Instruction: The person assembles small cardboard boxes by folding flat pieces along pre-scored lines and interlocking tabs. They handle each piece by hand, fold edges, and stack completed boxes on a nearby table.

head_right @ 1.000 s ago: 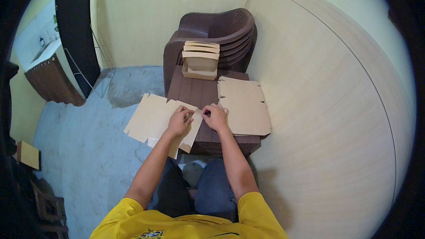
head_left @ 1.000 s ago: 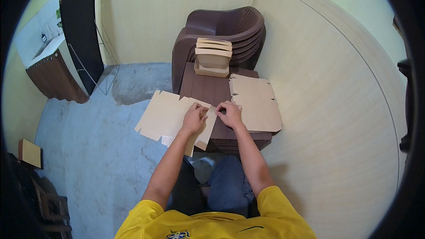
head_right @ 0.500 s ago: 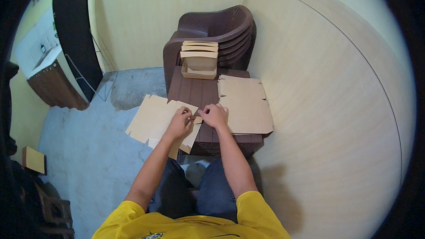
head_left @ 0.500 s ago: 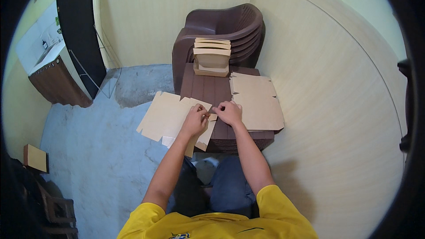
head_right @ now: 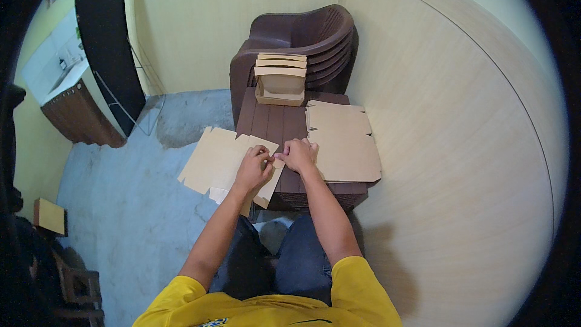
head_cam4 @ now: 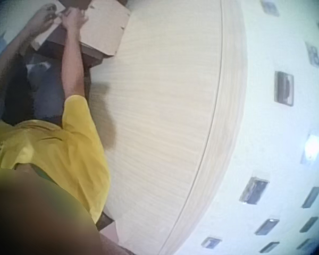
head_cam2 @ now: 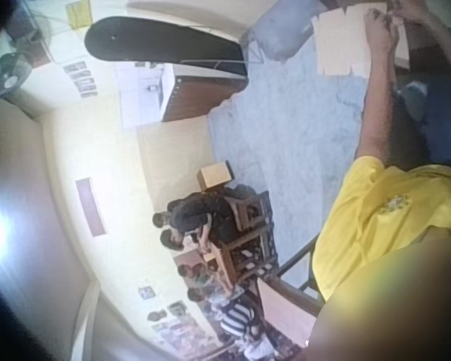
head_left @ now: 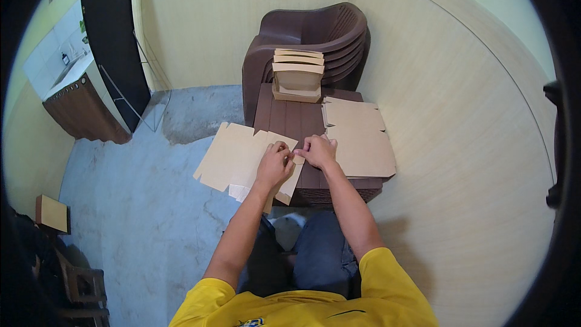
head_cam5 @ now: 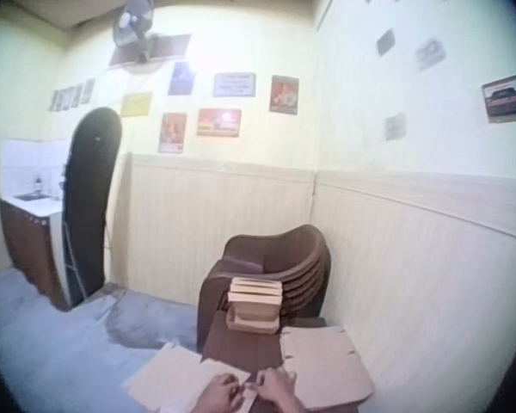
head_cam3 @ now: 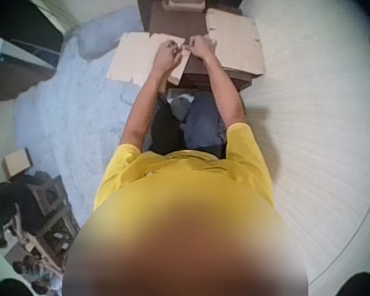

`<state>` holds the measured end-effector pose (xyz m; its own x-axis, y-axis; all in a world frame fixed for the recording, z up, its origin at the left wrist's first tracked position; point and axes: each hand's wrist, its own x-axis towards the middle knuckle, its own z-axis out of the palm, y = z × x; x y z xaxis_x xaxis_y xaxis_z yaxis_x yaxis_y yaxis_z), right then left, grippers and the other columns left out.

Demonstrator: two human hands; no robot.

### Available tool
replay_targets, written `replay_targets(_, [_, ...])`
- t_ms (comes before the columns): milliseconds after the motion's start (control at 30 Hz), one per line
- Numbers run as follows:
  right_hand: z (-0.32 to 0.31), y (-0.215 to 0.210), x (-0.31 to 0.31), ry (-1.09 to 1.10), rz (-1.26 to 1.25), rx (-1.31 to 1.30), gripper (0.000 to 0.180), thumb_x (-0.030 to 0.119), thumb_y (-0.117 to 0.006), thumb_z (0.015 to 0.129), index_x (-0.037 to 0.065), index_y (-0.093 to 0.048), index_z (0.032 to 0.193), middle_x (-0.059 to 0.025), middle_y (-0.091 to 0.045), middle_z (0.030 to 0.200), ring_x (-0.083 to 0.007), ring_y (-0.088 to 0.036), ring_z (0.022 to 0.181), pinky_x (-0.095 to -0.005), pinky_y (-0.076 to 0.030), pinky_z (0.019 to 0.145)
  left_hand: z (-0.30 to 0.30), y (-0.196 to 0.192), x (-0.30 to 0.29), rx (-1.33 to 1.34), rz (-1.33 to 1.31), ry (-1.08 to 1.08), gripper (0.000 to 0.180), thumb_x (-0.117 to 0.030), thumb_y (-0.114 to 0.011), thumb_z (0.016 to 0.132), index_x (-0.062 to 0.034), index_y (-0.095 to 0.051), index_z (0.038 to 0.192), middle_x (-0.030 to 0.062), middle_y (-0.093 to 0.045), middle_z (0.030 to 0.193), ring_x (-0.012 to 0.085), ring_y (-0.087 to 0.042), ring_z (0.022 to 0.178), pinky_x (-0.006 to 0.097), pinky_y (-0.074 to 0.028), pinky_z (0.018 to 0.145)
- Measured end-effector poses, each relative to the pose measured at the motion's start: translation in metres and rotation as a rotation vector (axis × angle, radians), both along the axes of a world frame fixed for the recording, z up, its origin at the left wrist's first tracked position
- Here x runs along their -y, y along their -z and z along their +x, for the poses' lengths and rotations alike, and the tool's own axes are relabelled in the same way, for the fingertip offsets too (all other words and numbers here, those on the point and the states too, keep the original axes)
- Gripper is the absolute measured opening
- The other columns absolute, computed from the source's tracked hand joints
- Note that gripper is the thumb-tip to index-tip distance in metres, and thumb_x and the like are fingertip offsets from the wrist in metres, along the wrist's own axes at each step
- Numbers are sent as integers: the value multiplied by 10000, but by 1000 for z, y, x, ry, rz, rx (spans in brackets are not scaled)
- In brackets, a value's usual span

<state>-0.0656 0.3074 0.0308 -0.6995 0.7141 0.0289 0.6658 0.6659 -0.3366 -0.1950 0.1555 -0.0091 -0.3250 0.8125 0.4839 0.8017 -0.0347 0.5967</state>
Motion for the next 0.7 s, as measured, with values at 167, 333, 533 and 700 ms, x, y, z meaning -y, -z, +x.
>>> replay_targets(167, [4, 4, -7, -52, 23, 15, 380, 507, -890, 863, 158, -739, 842, -28, -759, 1016, -290, -648, 1130, -502, -390, 973, -1, 1, -1, -28, 6, -6, 156, -132, -771, 880, -20, -781, 988, 154, -690, 1178, 378, -649, 1088, 473, -563, 984])
replay_targets(333, [6, 12, -19, -92, -12, -23, 376, 428, -916, 851, 129, -689, 820, -45, -727, 963, -306, -644, 1087, -512, -398, 945, -1, 0, -1, -29, 3, -7, 163, -136, -776, 875, -20, -780, 989, 150, -690, 1181, 380, -650, 1089, 473, -565, 989])
replay_targets(533, [5, 13, -30, -98, -97, 24, 350, 340, -945, 822, 117, -676, 819, -74, -758, 965, -333, -665, 1129, -534, -422, 962, -1, -2, 1, -23, 3, 1, 154, -132, -763, 886, -24, -774, 995, 147, -689, 1177, 370, -643, 1097, 470, -560, 995])
replay_targets(700, [2, 11, -40, -106, -174, 47, 333, 251, -943, 812, 111, -643, 777, -56, -778, 903, -313, -727, 1046, -525, -454, 897, -1, -3, 1, -39, 15, -1, 147, -131, -755, 893, -19, -767, 986, 149, -690, 1180, 372, -638, 1100, 475, -554, 995])
